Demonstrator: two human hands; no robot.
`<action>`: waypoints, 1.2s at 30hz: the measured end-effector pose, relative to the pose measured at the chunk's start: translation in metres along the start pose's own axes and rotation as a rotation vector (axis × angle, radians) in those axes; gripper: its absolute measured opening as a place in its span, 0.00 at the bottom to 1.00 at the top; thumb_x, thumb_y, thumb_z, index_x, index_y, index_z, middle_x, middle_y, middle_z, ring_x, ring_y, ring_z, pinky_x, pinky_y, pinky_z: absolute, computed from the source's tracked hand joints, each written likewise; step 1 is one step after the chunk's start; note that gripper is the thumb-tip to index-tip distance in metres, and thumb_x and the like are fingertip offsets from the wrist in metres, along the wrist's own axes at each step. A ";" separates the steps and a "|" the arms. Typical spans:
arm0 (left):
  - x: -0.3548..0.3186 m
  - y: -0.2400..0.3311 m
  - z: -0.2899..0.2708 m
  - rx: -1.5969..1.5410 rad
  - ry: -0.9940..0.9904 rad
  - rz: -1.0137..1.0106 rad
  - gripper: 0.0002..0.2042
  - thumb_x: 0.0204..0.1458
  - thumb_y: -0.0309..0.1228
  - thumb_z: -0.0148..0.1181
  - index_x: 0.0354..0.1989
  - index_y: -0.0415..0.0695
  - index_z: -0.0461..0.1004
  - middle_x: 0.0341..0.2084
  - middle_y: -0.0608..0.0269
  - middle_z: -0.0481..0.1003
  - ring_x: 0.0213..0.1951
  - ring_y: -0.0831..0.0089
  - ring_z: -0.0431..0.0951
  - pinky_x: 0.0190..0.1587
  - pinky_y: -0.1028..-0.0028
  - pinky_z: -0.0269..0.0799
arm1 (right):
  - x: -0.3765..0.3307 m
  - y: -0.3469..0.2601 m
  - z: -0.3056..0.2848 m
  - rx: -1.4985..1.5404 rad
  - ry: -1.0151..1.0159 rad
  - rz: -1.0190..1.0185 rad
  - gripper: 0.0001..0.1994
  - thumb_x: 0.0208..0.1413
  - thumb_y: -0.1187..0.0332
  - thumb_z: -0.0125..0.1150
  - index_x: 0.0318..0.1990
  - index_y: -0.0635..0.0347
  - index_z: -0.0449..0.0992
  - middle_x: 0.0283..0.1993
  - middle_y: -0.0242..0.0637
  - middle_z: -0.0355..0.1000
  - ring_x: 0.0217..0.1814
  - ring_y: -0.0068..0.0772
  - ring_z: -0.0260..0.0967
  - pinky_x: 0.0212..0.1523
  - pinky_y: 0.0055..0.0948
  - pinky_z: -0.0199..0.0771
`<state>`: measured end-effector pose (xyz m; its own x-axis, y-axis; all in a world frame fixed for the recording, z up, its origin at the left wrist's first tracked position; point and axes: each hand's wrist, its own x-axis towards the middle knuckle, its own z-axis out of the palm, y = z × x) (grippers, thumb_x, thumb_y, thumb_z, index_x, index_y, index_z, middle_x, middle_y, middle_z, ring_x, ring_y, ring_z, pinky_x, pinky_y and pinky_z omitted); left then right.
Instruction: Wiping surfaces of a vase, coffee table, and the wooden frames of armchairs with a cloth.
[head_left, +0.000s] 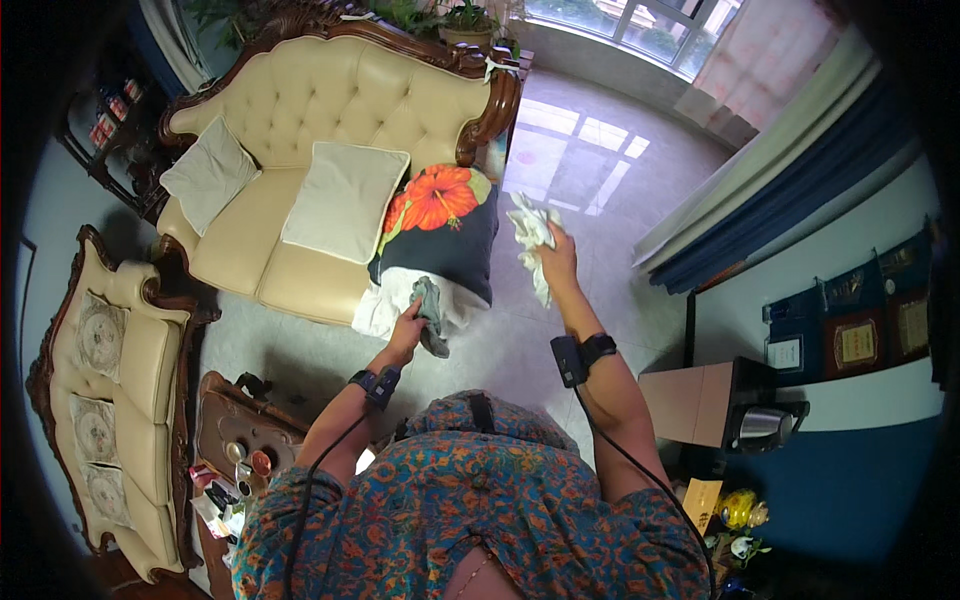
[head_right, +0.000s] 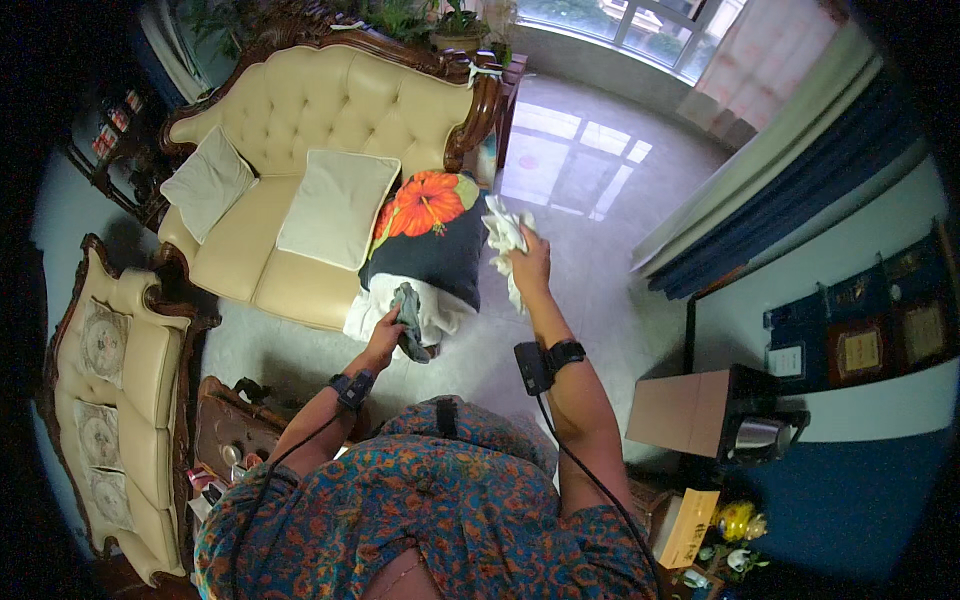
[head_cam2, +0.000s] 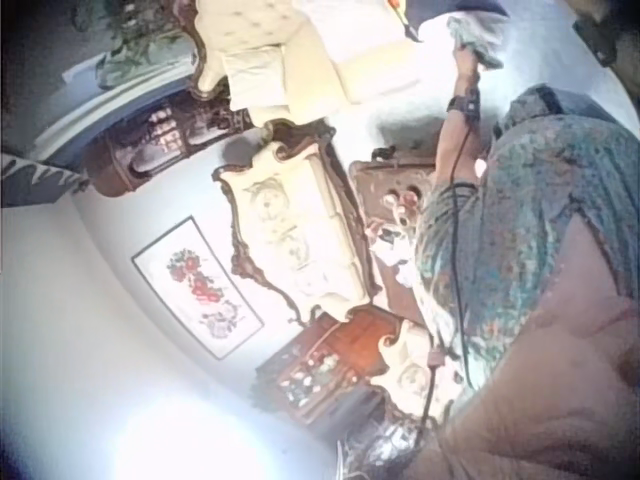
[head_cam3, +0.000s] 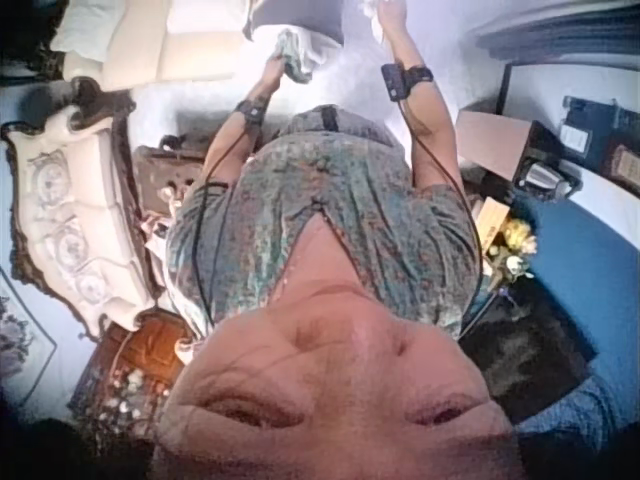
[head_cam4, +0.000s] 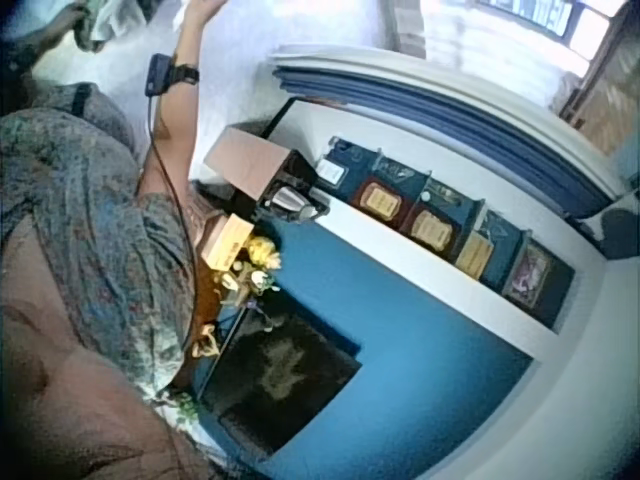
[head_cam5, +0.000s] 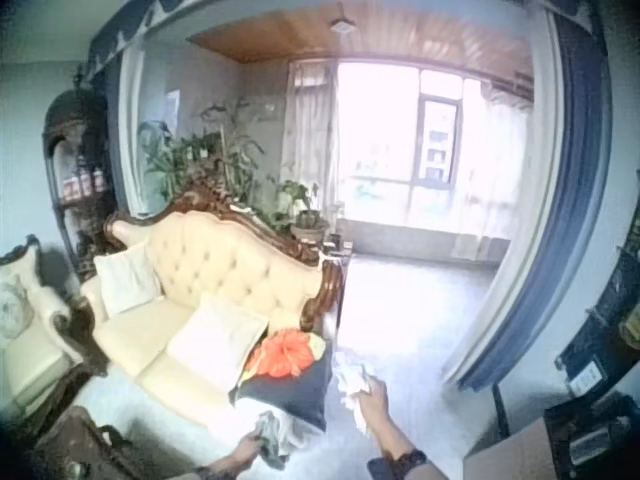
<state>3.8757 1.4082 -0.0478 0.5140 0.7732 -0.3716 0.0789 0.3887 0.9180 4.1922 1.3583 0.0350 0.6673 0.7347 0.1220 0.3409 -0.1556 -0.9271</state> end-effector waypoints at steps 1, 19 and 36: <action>0.012 0.007 0.000 -0.001 0.004 -0.003 0.33 0.47 0.15 0.44 0.67 0.42 0.54 0.58 0.56 0.66 0.57 0.69 0.66 0.59 0.75 0.59 | 0.022 -0.007 0.003 -0.156 0.096 -0.069 0.26 0.41 0.75 0.59 0.54 0.54 0.73 0.48 0.49 0.69 0.51 0.49 0.67 0.53 0.37 0.67; 0.184 0.065 0.090 -0.276 0.326 0.099 0.33 0.48 0.13 0.42 0.68 0.40 0.53 0.57 0.59 0.66 0.55 0.73 0.67 0.59 0.77 0.57 | 0.392 -0.057 0.066 -0.457 -0.060 -0.893 0.24 0.42 0.77 0.57 0.51 0.48 0.76 0.58 0.48 0.61 0.57 0.53 0.59 0.58 0.43 0.60; 0.388 0.166 0.159 -0.677 0.415 0.332 0.31 0.50 0.14 0.42 0.66 0.45 0.57 0.51 0.64 0.70 0.49 0.71 0.70 0.54 0.73 0.63 | 0.460 -0.093 0.092 -0.457 -0.239 -1.075 0.19 0.38 0.72 0.61 0.42 0.41 0.79 0.55 0.32 0.65 0.56 0.44 0.59 0.57 0.44 0.62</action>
<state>4.2246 1.6931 -0.0170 0.0559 0.9692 -0.2400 -0.6146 0.2229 0.7567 4.4061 1.7716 0.1450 -0.2287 0.7292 0.6450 0.8862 0.4302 -0.1722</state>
